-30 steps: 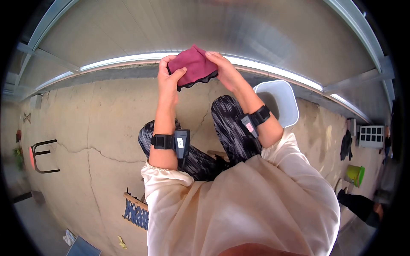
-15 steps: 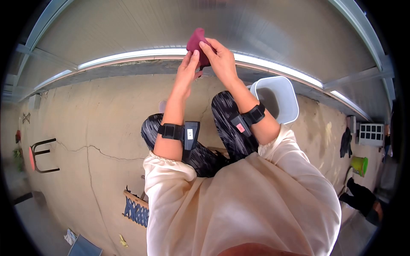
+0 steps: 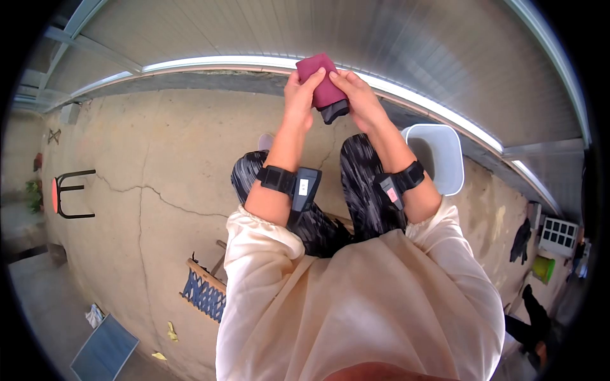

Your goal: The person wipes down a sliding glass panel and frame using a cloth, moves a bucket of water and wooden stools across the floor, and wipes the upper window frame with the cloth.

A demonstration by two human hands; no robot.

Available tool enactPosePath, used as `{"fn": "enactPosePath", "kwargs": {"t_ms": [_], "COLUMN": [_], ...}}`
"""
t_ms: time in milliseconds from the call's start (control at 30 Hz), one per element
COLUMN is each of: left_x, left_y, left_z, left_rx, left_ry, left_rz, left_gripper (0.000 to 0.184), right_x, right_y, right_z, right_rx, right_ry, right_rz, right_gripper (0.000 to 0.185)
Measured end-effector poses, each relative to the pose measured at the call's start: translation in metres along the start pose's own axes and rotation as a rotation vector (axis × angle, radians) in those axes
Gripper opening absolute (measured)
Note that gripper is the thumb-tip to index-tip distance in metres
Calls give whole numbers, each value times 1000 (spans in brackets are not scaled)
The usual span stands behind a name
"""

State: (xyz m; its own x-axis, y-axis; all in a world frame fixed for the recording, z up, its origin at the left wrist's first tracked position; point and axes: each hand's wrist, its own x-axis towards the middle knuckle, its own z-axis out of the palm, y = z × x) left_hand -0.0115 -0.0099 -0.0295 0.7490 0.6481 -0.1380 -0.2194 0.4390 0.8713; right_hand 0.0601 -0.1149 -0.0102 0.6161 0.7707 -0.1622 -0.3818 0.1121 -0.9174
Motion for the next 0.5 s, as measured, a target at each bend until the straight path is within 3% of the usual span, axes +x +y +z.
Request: {"fn": "enactPosePath", "kwargs": {"t_ms": [33, 200, 267, 367, 500], "left_x": [2, -2, 2, 4, 9], "left_y": [-2, 18, 18, 19, 22], "left_z": [-1, -4, -16, -34, -62], "left_rx": [12, -35, -67, -27, 41], "left_ry": [84, 312, 310, 318, 313], "left_rz": [100, 194, 233, 270, 174], "left_gripper": [38, 28, 28, 31, 43], "right_x": [-7, -42, -59, -100, -188], "right_y": [-10, -26, -28, -6, 26], "right_z": [-3, -70, -114, -217, -329], "right_rx": [-203, -338, -343, -343, -269], "right_ry": [-3, 8, 257, 639, 1219], "right_rz": [66, -58, -32, -217, -322], "right_gripper": [33, 41, 38, 42, 45]}}
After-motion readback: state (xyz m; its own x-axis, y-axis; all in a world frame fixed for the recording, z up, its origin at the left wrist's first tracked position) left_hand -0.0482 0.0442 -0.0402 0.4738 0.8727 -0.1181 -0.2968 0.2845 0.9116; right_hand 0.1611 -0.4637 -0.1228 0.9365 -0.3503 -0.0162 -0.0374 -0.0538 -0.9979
